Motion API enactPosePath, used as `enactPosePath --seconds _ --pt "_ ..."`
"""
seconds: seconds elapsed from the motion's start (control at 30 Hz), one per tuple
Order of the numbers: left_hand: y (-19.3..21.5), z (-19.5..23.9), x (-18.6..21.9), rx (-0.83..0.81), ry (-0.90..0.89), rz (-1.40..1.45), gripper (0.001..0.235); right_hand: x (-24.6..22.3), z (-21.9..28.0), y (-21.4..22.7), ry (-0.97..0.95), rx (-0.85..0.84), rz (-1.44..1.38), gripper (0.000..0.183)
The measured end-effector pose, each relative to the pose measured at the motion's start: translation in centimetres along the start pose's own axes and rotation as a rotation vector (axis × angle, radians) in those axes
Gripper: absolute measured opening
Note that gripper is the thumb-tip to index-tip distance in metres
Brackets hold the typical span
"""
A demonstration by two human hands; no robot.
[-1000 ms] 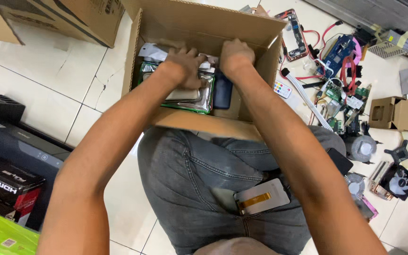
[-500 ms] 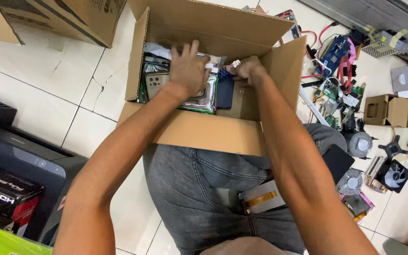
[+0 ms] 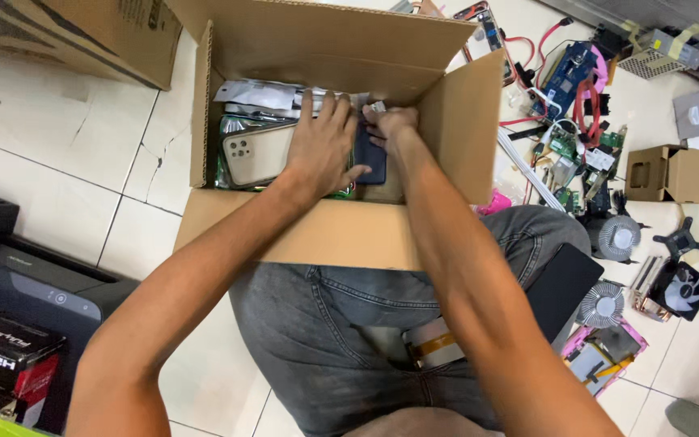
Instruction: The person sits on the floor and sorts various electronic components, including phone parts, fans, and circuit boards, into a cardboard box. They handle items one by one, placing them into the box or setting them aside on the floor.
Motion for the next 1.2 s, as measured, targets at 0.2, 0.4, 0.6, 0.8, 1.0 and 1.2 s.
enactPosePath --seconds 0.2,0.4,0.6,0.8,1.0,1.2 --pt "0.6 -0.4 1.1 -0.057 -0.010 -0.121 0.096 0.7 0.1 1.5 0.016 0.409 0.173 0.031" --pt "-2.3 -3.2 4.0 -0.101 -0.272 -0.209 0.078 0.9 -0.7 2.3 0.005 0.352 0.092 0.023" --pt "-4.5 -3.8 5.9 -0.319 -0.277 -0.221 0.041 -0.4 0.4 2.5 0.163 0.317 0.532 0.015" --pt "-6.0 -3.6 7.5 -0.576 -0.168 -0.215 0.041 -0.4 -0.1 2.6 0.188 0.303 0.435 0.021" --pt "-7.5 -5.5 8.7 -0.604 -0.150 -0.294 0.036 -0.9 0.4 2.2 0.148 0.223 0.402 0.024" --pt "-9.3 -5.8 8.6 -0.689 -0.128 -0.378 0.036 0.1 -0.8 0.4 -0.065 0.052 0.227 0.032"
Point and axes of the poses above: each hand's wrist, its own z-axis away from the middle knuckle, its own y-axis out of the back of the hand, x = y × z, the point moved 5 cm from there along -z, towards the middle knuckle, and after that the axes turned 13 degrees about z, right-handed, at the moved point
